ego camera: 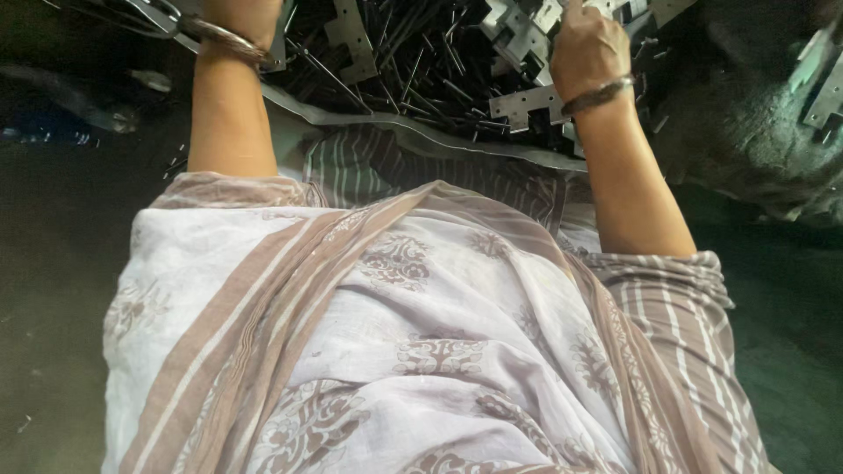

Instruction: The person sits on the floor and sorts small metal brackets from a large pile. They pick up individual pieces, inspect them, and place them into a separate pile or container.

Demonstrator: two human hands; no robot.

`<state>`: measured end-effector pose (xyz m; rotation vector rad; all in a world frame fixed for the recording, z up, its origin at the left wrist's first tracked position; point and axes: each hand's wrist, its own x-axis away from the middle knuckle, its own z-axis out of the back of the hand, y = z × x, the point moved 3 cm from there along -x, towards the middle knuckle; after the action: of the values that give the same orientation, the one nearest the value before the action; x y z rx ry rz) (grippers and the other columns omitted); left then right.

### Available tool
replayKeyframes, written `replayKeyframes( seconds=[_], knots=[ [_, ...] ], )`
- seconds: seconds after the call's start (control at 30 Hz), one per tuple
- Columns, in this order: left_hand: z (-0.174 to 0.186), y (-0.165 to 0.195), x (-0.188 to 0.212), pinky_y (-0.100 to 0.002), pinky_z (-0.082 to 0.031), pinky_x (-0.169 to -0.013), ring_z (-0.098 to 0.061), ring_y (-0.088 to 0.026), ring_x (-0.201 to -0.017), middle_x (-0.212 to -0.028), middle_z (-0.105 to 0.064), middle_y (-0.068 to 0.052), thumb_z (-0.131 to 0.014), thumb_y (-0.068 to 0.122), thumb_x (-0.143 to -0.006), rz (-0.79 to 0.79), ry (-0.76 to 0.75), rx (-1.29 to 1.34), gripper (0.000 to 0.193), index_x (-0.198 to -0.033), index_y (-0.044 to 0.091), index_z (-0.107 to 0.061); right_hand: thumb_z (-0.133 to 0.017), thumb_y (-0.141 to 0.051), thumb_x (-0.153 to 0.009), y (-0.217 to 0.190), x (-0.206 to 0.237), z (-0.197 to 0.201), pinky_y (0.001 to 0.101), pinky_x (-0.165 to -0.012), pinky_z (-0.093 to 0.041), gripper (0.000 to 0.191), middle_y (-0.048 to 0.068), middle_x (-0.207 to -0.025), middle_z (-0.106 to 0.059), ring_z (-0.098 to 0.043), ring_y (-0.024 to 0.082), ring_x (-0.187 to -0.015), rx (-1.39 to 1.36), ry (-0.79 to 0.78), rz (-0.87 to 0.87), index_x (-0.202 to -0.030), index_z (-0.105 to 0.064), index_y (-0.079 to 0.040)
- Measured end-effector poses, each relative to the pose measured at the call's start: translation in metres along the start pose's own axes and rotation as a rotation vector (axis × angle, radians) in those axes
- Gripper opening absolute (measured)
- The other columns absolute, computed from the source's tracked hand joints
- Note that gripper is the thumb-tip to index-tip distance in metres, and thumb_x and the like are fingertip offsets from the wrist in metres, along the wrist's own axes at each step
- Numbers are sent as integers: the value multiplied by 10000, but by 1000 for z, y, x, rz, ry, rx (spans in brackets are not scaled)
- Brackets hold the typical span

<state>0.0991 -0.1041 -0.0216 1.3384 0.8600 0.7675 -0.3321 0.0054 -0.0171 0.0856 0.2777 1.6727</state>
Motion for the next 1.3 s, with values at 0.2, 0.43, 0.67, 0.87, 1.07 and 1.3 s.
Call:
replayKeyframes(
  seconds=[0.2,0.43,0.67,0.87,1.07,1.3],
  knots=[
    [-55,-29,35,-388,-565,-804,-693,-271,-921,-1041,-700,-100,-791,168,-802,-427,-329,-1266,90,-867,128,-742,-639,55,-1076,26,45,47,346,-692,-585,81,163,-947,-746,-737,238,-792,-581,166,5,-1089,-717,37],
    [-67,-24,44,-431,-552,-893,-674,-304,-1062,-1175,-690,-114,-680,66,-908,-517,-74,-940,215,-1119,31,-668,-685,-41,-1067,46,70,55,343,-734,-667,95,122,-921,-772,-775,201,-820,-1480,250,-382,-1051,-742,33],
    [-120,-17,7,-445,-621,-1016,-694,-293,-1143,-1193,-685,-157,-587,-36,-1047,304,279,1129,138,-1183,-36,-613,-815,51,-956,-7,59,75,298,-670,-626,73,241,-1145,-751,-760,216,-826,-1238,475,-18,-998,-766,84],
    [-196,-24,11,-506,-569,-1046,-673,-373,-1163,-1241,-654,-246,-571,425,-939,515,42,1577,537,-1258,-7,-539,-725,85,-937,-110,70,103,369,-877,-673,255,181,-1303,-637,-752,340,-1087,-761,581,230,-1179,-690,18],
    [-229,-54,11,-508,-563,-964,-657,-310,-1062,-1094,-627,-121,-709,410,-1032,509,266,1206,494,-1293,26,-542,-727,-17,-973,-122,76,98,356,-807,-664,370,232,-1240,-707,-770,310,-972,-898,261,94,-1338,-667,1],
    [-63,-28,-19,-503,-523,-964,-629,-440,-1146,-1238,-671,-229,-959,461,-833,-11,63,-939,784,-1403,54,-608,-736,40,-971,-12,89,23,319,-768,-628,202,148,-1036,-787,-755,203,-860,-1823,335,-471,-1172,-748,48]
  ],
)
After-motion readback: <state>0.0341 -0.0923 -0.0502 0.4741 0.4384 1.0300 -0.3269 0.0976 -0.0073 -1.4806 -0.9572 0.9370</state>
